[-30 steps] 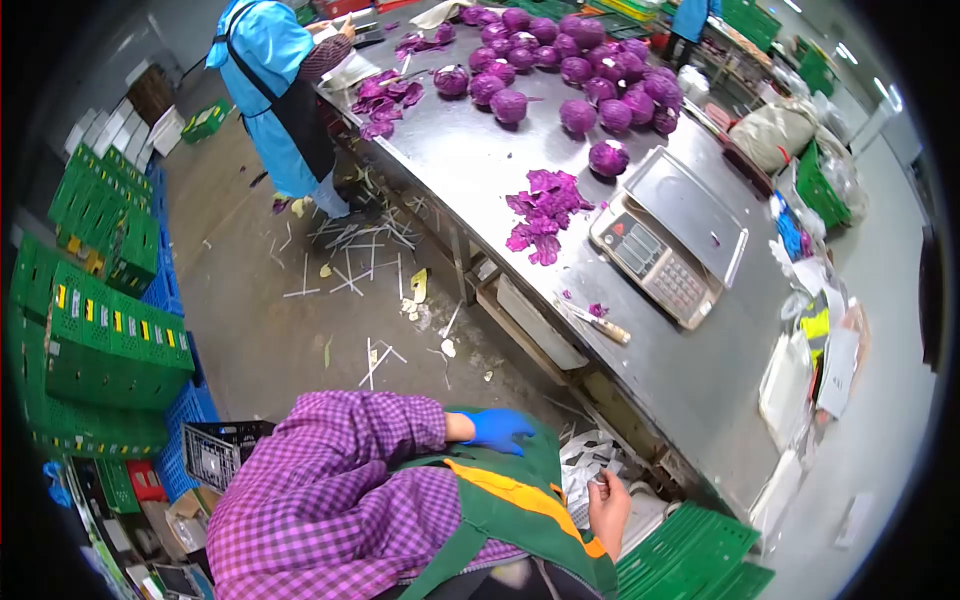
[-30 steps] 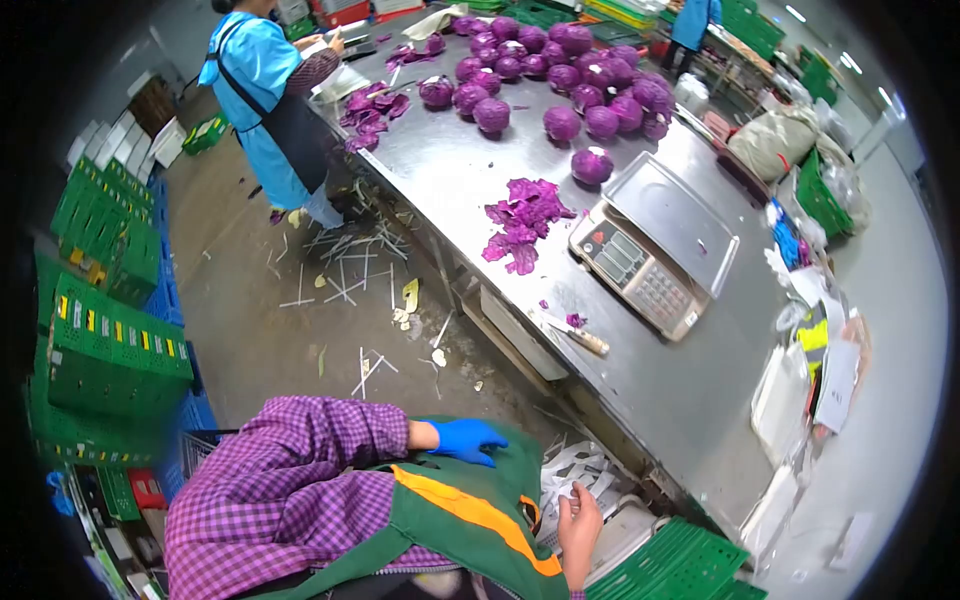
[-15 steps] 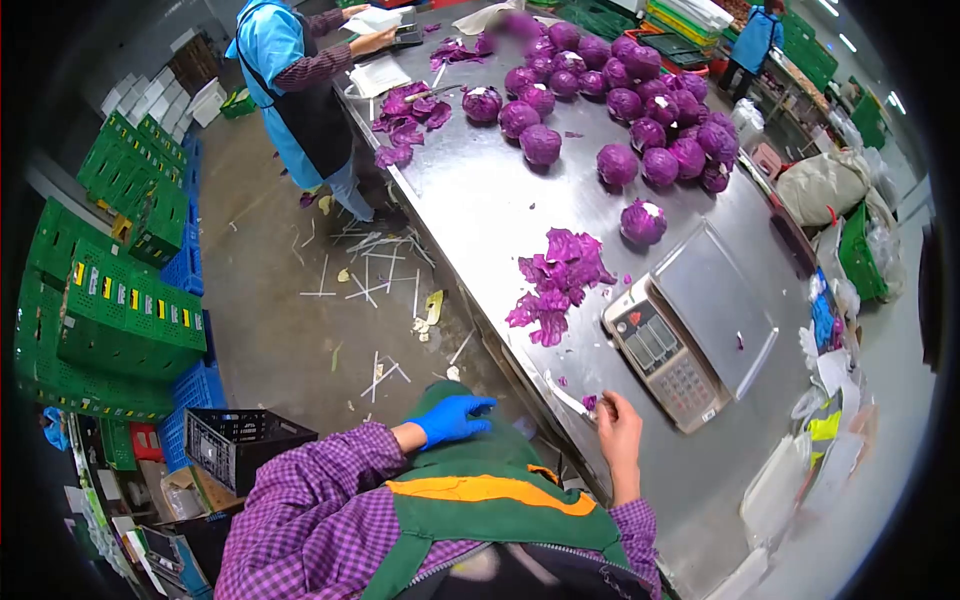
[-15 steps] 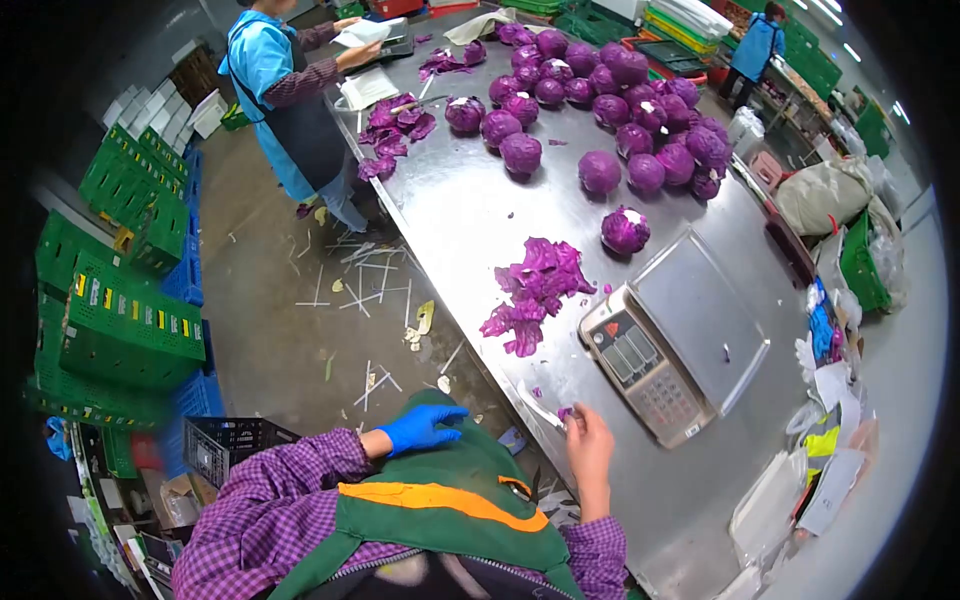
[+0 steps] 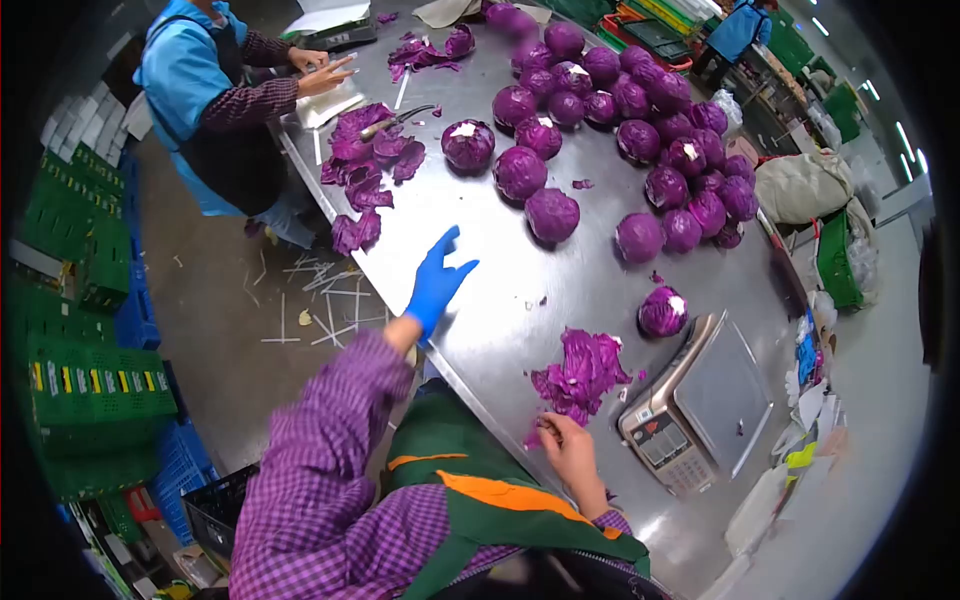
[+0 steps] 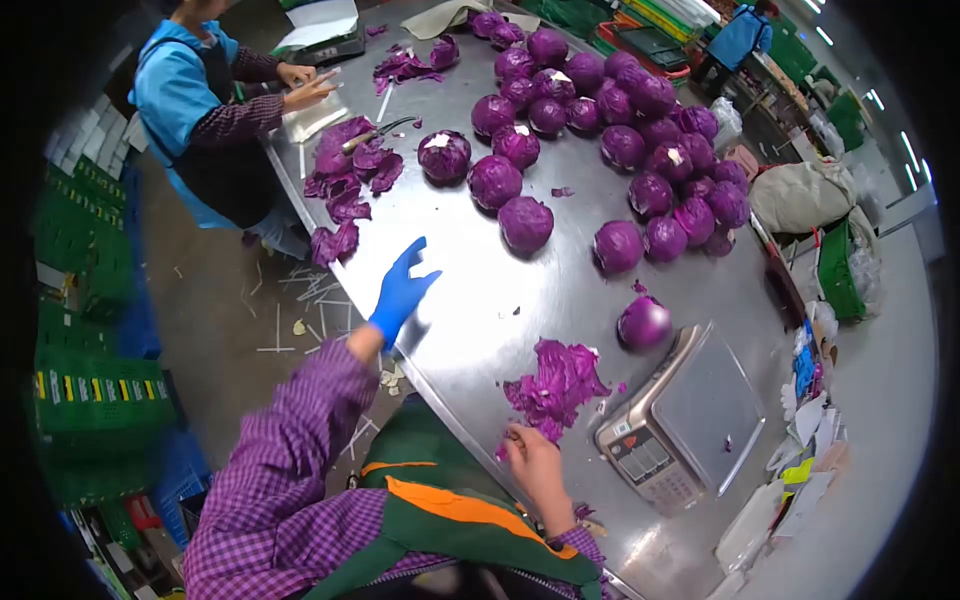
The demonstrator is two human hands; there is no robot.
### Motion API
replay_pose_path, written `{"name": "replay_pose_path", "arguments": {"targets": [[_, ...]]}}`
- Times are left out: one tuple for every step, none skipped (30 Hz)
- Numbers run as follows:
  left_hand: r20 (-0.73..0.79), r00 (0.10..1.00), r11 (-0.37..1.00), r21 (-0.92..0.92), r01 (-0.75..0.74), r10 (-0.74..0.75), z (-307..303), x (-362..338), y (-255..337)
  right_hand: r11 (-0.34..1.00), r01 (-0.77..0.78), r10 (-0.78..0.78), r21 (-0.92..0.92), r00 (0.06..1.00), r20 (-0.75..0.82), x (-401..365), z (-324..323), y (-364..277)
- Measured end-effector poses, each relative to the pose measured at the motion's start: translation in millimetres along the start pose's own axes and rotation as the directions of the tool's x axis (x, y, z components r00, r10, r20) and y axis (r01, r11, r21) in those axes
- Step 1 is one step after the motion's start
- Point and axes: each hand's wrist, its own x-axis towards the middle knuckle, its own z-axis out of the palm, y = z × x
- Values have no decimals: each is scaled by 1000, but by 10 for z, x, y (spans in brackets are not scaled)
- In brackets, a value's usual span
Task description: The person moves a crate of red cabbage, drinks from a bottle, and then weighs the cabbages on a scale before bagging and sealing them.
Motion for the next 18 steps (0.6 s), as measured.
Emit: {"name": "replay_pose_path", "arguments": {"targets": [[-67, 998, 999, -45, -15, 12, 12, 462, 142, 1000, 8, -9, 29, 1000, 21, 137, 71, -126], [-114, 993, 999, -26, -44, 41, 18, 943, 181, 1000, 18, -19, 24, 1000, 19, 251, 131, -256], [-203, 972, 991, 81, -104, 119, 46, 1404, 165, 1000, 1, -1, 18, 1000, 11, 360, 177, -391], [-221, 973, 995, 93, -47, 67, 59, 1770, 243, 999, -40, 40, 19, 999, 26, 458, 202, -512], [-258, 963, 986, 162, -37, 79, 118, 2161, 150, 996, -81, 81, 19, 996, 41, 552, 220, -582], [-249, 966, 974, 228, -14, 73, 144, 2465, 53, 995, -96, 96, -2, 995, 34, 621, 257, -614], [-240, 968, 956, 293, 7, 67, 161, 2699, -35, 993, -115, 115, 0, 993, 30, 675, 284, -618], [-206, 970, 962, 263, -69, 126, 131, 2851, -120, 993, -115, 115, -10, 993, 9, 710, 299, -603], [-175, 967, 963, 230, -142, 184, 100, 2955, -176, 993, -116, 116, -21, 993, -13, 731, 295, -597], [-175, 976, 990, 67, -123, 133, 51, 3084, -196, 992, -122, 122, -10, 992, -13, 786, 297, -601], [-166, 986, 990, -136, -27, 4, 65, 3206, -329, 988, -157, 157, -2, 988, -9, 833, 276, -624], [113, 978, 798, -566, 208, -175, 34, 3110, -205, 982, -191, 191, 7, 982, -5, 870, 248, -648], [428, 881, 397, -786, 473, -201, 5, 2951, -85, 980, -197, 197, 17, 980, -4, 897, 217, -668], [514, 818, 37, -841, 540, -256, -2, 2669, 286, 976, -213, 213, 46, 977, -14, 955, 182, -676], [391, 920, 390, -846, 364, -11, 88, 2515, 246, 971, -228, 230, 74, 973, -23, 1024, 134, -693], [399, 917, 395, -840, 371, -12, 158, 2402, 226, 974, -189, 199, 123, 977, -76, 1159, 43, -675], [572, 814, 164, -816, 554, 99, 179, 2235, 375, 975, -148, 171, 168, 977, -130, 1343, -64, -680], [687, 683, -53, -695, 717, 249, 195, 2051, 569, 963, -109, 156, 245, 971, -180, 1453, -145, -700]]}}
